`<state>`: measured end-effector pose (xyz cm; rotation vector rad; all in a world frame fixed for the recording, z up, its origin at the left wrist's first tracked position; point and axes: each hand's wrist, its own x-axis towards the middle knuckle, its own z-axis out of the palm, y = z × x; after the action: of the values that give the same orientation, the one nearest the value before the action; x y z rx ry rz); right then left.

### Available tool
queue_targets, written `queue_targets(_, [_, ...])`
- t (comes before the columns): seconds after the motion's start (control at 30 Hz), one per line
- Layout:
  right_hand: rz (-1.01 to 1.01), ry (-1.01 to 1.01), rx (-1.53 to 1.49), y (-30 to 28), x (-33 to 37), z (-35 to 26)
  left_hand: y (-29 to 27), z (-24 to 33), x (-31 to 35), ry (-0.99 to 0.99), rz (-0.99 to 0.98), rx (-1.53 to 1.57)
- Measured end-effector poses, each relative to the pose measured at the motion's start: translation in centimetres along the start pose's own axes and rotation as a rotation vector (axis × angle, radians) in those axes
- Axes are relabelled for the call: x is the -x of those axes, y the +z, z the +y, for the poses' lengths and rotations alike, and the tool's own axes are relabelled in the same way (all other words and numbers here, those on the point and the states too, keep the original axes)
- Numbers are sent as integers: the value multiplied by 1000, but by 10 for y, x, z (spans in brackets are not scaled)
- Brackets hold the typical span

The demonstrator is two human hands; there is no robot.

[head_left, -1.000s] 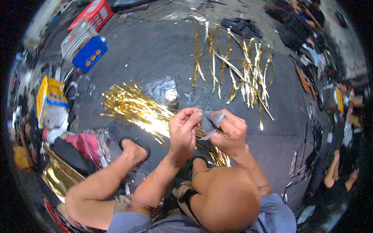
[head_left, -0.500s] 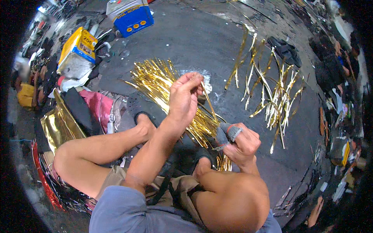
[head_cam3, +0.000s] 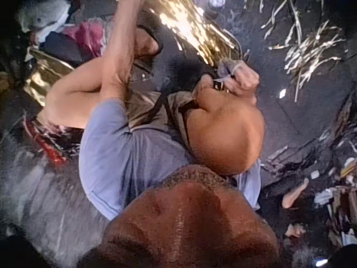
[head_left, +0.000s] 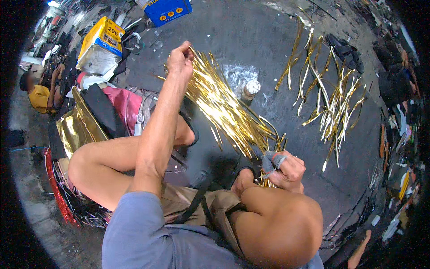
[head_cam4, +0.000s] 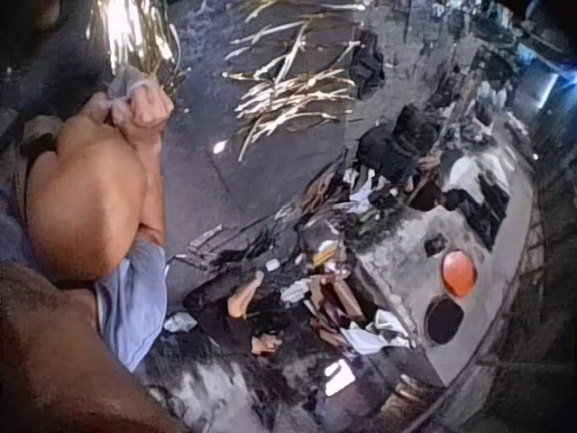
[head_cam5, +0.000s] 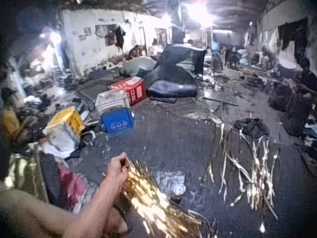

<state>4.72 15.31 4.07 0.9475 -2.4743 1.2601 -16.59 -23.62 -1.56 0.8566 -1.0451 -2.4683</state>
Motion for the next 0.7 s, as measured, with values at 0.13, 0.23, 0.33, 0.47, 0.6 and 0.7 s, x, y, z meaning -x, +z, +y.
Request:
queue_targets(0.13, [-22, 66, 2, -5, 30, 4, -7, -6, -20, 38, 183, -78])
queue_targets(0.23, [-80, 166, -24, -12, 40, 0, -27, -8, -40, 43, 130, -161])
queue_targets(0.33, [-142, 248, -40, -4, 63, 9, -57, -5, -61, 31, 243, -178])
queue_targets(0.47, [-216, 503, 58, 30, 102, 54, -61, -41, -49, 117, 451, -492])
queue_targets(0.6, [52, 605, 234, 76, 68, 120, -82, -73, -11, 1074, 761, -1362])
queue_targets(0.7, [167, 543, 443, 89, 56, 164, -50, -120, 83, 746, 111, -1188])
